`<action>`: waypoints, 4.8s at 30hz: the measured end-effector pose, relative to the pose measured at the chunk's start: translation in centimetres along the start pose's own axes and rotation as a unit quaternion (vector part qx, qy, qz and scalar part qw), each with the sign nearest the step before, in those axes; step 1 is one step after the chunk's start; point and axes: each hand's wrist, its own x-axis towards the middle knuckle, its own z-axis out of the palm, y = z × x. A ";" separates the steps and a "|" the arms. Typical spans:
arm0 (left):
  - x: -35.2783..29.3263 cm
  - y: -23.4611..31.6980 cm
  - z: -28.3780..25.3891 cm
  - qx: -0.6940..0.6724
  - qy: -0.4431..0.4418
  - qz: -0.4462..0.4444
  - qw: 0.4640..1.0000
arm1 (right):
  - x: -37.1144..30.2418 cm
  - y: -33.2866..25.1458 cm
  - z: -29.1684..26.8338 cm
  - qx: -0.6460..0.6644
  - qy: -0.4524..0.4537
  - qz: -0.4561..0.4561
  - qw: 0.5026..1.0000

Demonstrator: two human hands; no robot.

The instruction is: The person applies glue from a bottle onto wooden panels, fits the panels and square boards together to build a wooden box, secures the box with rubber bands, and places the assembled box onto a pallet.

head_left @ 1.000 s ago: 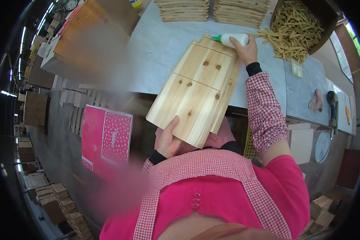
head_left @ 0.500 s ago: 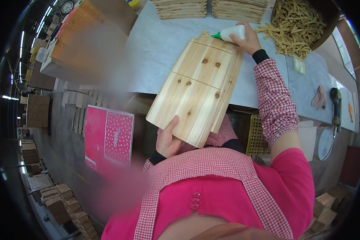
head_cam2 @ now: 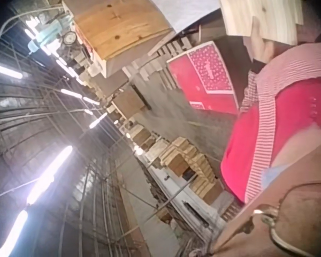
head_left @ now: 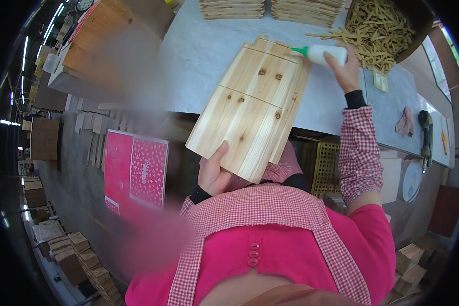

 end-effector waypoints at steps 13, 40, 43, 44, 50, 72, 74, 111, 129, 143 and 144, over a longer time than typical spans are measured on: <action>-0.9 -0.2 1.5 0.039 0.004 0.004 0.999 | 2.0 -5.2 9.6 0.051 -0.051 -0.105 0.992; -1.7 0.0 2.2 0.042 -0.016 0.006 0.999 | -7.9 -12.4 10.7 0.117 -0.101 -0.084 0.984; -1.7 0.0 2.2 0.039 -0.020 0.001 0.999 | -7.4 -12.3 11.0 0.101 -0.111 -0.123 0.981; -1.7 0.0 2.1 0.040 -0.015 0.004 0.999 | -7.3 -12.1 10.6 0.090 -0.118 -0.147 0.978; -1.8 0.1 2.4 0.042 -0.013 -0.011 0.999 | -8.3 -11.1 4.0 0.055 -0.159 -0.172 0.971; -1.5 1.5 2.1 0.036 -0.051 -0.028 0.998 | -8.6 -3.2 -0.8 0.289 0.206 0.184 0.917; -1.7 1.5 2.3 0.036 -0.067 -0.034 0.997 | -7.3 -2.2 -0.1 0.278 0.212 0.186 0.918; 3.7 4.3 4.1 0.017 -0.100 0.080 0.992 | -17.7 -14.6 -1.4 0.223 -0.088 0.021 0.971; -4.8 9.7 17.3 0.089 -0.251 0.210 0.941 | -16.5 -10.8 -1.8 0.413 0.174 0.147 0.882; 15.1 2.9 56.8 0.154 -0.272 0.257 0.914 | -16.8 -8.9 -2.6 0.378 0.253 0.230 0.860; 15.0 2.5 57.0 0.081 -0.255 0.211 0.940 | -16.7 -8.8 -2.6 0.380 0.241 0.234 0.862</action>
